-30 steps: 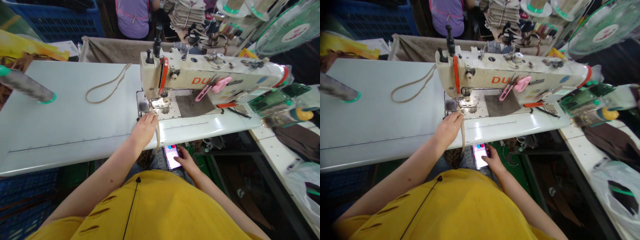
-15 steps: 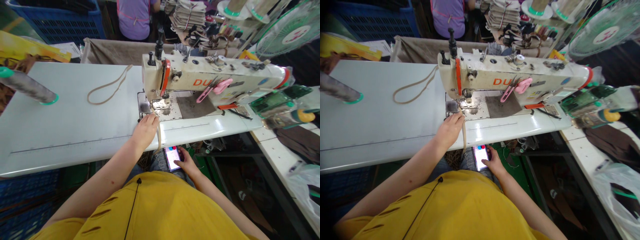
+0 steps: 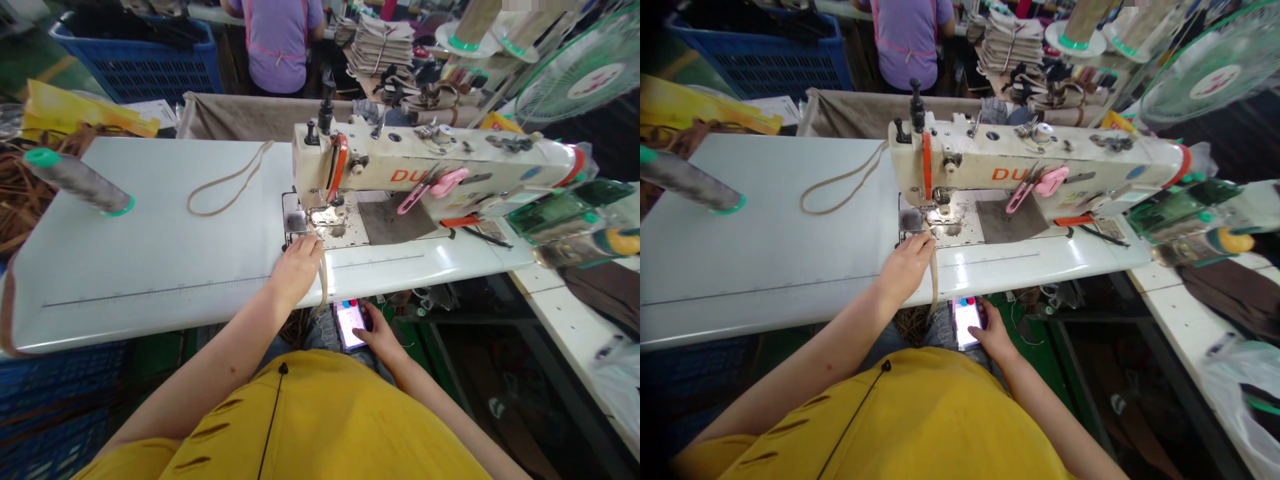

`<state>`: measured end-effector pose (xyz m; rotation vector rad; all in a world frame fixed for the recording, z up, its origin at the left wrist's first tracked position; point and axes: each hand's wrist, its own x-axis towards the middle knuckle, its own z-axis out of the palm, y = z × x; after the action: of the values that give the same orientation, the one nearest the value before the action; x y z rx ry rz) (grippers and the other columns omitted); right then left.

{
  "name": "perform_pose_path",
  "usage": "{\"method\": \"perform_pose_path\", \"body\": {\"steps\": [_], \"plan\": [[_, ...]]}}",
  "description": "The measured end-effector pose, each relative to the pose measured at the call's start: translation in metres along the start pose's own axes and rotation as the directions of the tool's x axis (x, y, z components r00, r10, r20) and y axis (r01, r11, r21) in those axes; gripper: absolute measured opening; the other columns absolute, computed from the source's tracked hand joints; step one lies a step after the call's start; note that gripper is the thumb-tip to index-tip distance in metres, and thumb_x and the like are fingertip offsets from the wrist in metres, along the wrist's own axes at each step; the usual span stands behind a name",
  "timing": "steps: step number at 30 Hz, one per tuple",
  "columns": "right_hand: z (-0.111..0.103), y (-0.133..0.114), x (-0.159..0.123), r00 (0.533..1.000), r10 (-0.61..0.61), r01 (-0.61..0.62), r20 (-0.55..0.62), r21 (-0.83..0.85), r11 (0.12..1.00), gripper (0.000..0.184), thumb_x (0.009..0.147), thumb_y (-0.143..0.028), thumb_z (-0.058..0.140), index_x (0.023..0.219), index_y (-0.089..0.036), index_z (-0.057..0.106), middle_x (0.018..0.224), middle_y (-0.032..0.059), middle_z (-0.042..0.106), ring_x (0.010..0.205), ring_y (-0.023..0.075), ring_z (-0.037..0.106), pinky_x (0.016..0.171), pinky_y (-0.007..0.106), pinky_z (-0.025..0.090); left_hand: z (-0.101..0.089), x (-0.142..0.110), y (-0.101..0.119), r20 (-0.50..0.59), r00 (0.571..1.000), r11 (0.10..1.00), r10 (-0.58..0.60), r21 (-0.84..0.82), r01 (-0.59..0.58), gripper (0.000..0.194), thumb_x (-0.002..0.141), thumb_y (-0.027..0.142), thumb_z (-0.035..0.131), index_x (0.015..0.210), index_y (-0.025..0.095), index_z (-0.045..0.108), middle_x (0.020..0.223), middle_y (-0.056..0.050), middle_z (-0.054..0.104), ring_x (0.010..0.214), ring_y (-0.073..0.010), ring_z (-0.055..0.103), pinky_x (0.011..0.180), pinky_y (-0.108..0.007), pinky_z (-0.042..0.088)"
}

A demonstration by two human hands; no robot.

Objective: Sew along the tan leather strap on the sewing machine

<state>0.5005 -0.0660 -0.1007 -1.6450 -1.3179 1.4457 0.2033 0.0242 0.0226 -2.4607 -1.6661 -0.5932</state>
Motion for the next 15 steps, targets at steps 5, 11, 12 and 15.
{"method": "perform_pose_path", "body": {"steps": [5,11,12,15], "plan": [[-0.0002,0.0033,0.0009,1.000,0.000,0.000,-0.014,0.004,1.000,0.083,0.061,-0.035,0.086,0.140,-0.030,0.062,0.124,0.0061,0.060,0.120,0.0322,0.058,0.116,0.055,0.042,-0.0018,0.0006,0.0015,-0.006,1.000,1.000,-0.011,0.010,0.011,0.034,0.098,0.001,0.048,0.125,0.007,0.069,0.128,-0.019,0.069,0.119,-0.0288,0.068,0.111,-0.043,0.055],[-0.0011,0.0029,0.0037,1.000,0.006,-0.005,-0.020,0.015,1.000,0.074,0.064,-0.038,0.084,0.136,-0.030,0.064,0.120,0.0050,0.062,0.117,0.0319,0.060,0.115,0.057,0.043,-0.0005,0.0010,0.0005,-0.003,1.000,1.000,-0.023,0.002,0.023,0.035,0.098,0.000,0.048,0.126,0.006,0.068,0.129,-0.019,0.069,0.121,-0.0286,0.068,0.115,-0.043,0.053],[-0.0013,0.0021,0.0039,1.000,0.006,-0.006,-0.020,0.017,1.000,0.074,0.065,-0.038,0.084,0.135,-0.030,0.065,0.120,0.0048,0.063,0.116,0.0317,0.060,0.114,0.057,0.043,-0.0001,0.0010,0.0003,0.000,1.000,1.000,-0.022,-0.004,0.022,0.035,0.098,0.000,0.048,0.125,0.006,0.069,0.128,-0.020,0.068,0.121,-0.0289,0.068,0.115,-0.044,0.053],[-0.0011,-0.0001,0.0032,1.000,0.010,-0.009,-0.011,0.032,0.999,0.071,0.066,-0.036,0.083,0.135,-0.030,0.066,0.118,0.0046,0.065,0.115,0.0313,0.061,0.110,0.054,0.047,0.0013,0.0006,-0.0001,-0.003,1.000,0.999,-0.027,-0.018,0.027,0.037,0.097,0.000,0.048,0.127,0.007,0.068,0.129,-0.021,0.068,0.121,-0.0293,0.067,0.114,-0.046,0.053]]}}
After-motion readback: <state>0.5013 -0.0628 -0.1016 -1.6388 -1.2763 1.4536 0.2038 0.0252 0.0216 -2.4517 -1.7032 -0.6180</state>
